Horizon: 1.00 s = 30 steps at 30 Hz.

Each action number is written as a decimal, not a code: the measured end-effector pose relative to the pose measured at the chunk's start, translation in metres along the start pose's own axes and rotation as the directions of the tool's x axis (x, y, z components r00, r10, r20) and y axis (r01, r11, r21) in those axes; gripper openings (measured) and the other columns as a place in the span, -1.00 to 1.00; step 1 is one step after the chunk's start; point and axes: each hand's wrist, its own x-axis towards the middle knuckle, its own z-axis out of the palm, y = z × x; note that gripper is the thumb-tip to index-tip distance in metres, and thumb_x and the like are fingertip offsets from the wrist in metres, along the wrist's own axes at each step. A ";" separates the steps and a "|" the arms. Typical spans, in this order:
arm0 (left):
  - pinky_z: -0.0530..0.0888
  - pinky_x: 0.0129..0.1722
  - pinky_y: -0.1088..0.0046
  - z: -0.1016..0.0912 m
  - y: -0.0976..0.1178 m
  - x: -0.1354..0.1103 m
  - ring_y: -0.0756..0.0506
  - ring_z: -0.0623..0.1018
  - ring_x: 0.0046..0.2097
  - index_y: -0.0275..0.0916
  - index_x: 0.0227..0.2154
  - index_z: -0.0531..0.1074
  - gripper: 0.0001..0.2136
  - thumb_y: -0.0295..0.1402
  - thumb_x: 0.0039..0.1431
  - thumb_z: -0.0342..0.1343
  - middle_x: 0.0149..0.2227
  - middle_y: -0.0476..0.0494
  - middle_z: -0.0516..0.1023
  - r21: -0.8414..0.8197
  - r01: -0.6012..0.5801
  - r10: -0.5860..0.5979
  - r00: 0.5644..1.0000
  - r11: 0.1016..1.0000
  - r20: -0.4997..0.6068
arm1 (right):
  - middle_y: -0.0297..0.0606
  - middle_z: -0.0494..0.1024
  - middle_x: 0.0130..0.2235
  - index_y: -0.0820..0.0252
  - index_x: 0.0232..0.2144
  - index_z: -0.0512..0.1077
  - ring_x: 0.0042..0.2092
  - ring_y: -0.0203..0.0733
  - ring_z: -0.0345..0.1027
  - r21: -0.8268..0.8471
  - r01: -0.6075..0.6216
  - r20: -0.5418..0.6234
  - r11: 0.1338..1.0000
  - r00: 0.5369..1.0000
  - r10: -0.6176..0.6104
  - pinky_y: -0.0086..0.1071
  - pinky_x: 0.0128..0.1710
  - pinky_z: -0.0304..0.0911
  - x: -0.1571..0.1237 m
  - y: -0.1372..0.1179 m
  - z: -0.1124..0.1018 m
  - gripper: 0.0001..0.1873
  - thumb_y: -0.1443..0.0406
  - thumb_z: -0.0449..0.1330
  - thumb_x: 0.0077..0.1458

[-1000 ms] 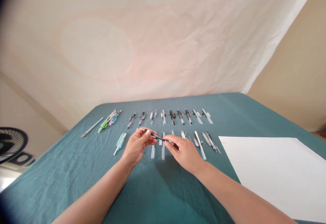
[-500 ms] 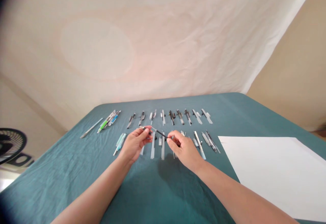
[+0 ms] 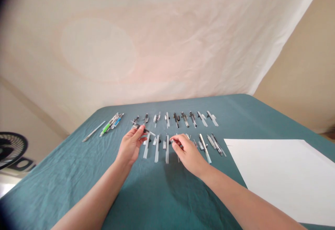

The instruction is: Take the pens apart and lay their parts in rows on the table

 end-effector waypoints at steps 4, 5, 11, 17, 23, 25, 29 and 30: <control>0.42 -0.38 0.51 0.015 -0.008 -0.020 0.00 0.47 -0.38 -0.32 -0.41 0.49 -0.76 -0.23 -0.06 0.20 -0.41 -0.11 0.51 0.231 0.103 -0.174 0.934 0.967 0.313 | -0.22 0.42 -0.18 0.17 -0.20 0.41 -0.15 -0.22 0.29 0.163 -0.068 0.050 0.984 0.997 0.061 -0.37 -0.15 0.19 0.003 0.000 -0.004 -0.70 0.14 0.08 0.09; 0.43 -0.37 0.48 0.019 -0.011 -0.026 -0.01 0.47 -0.39 -0.32 -0.41 0.49 -0.77 -0.23 -0.06 0.20 -0.41 -0.11 0.51 0.271 0.117 -0.215 0.904 0.956 0.370 | -0.23 0.44 -0.21 0.18 -0.20 0.41 -0.18 -0.22 0.30 0.232 -0.111 0.078 0.966 0.992 0.095 -0.37 -0.18 0.20 0.003 0.000 -0.003 -0.69 0.13 0.10 0.07; 0.44 -0.37 0.42 0.031 -0.019 -0.043 -0.07 0.52 -0.38 -0.32 -0.37 0.47 -0.72 -0.19 -0.06 0.19 -0.40 -0.17 0.53 0.309 0.189 -0.320 0.829 0.932 0.459 | -0.34 0.40 -0.47 0.26 -0.26 0.40 -0.51 -0.40 0.18 0.484 -0.266 0.178 0.833 0.963 0.204 -0.49 -0.52 0.13 0.005 0.004 0.001 -0.64 0.10 0.19 -0.02; 0.45 -0.34 0.38 0.029 -0.018 -0.043 -0.08 0.52 -0.39 -0.36 -0.36 0.48 -0.68 -0.16 -0.06 0.19 -0.37 -0.24 0.54 0.282 0.259 -0.374 0.769 0.924 0.519 | -0.37 0.40 -0.49 0.25 -0.27 0.37 -0.53 -0.40 0.23 0.529 -0.274 0.184 0.803 0.961 0.207 -0.47 -0.53 0.20 0.004 0.004 0.002 -0.64 0.10 0.21 -0.04; 0.44 -0.36 0.43 0.029 -0.022 -0.042 -0.08 0.52 -0.37 -0.39 -0.38 0.49 -0.68 -0.18 -0.07 0.21 -0.36 -0.28 0.54 0.282 0.236 -0.357 0.768 0.930 0.532 | -0.36 0.43 -0.48 0.24 -0.27 0.34 -0.53 -0.36 0.31 0.528 -0.289 0.156 0.798 0.957 0.243 -0.41 -0.49 0.31 0.004 0.008 0.007 -0.62 0.09 0.21 -0.05; 0.43 -0.38 0.44 0.028 -0.022 -0.042 -0.07 0.51 -0.40 -0.40 -0.39 0.49 -0.69 -0.18 -0.06 0.20 -0.38 -0.29 0.54 0.281 0.235 -0.355 0.768 0.930 0.533 | -0.37 0.42 -0.49 0.24 -0.28 0.33 -0.53 -0.35 0.32 0.524 -0.296 0.147 0.798 0.955 0.258 -0.41 -0.50 0.32 0.004 0.009 0.008 -0.63 0.09 0.22 -0.06; 0.41 -0.42 0.46 0.028 -0.021 -0.041 -0.04 0.49 -0.45 -0.38 -0.39 0.50 -0.68 -0.16 -0.05 0.19 -0.40 -0.27 0.55 0.296 0.204 -0.341 0.765 0.933 0.546 | -0.40 0.40 -0.51 0.22 -0.30 0.31 -0.57 -0.37 0.29 0.533 -0.310 0.157 0.787 0.951 0.268 -0.42 -0.56 0.32 0.003 0.008 0.010 -0.64 0.09 0.22 -0.05; 0.40 -0.43 0.47 0.028 -0.021 -0.041 -0.03 0.48 -0.47 -0.37 -0.40 0.51 -0.68 -0.16 -0.05 0.18 -0.41 -0.26 0.55 0.307 0.195 -0.340 0.764 0.932 0.549 | -0.42 0.39 -0.52 0.21 -0.30 0.30 -0.59 -0.38 0.28 0.536 -0.312 0.167 0.785 0.950 0.263 -0.43 -0.58 0.31 0.002 0.008 0.011 -0.64 0.08 0.21 -0.05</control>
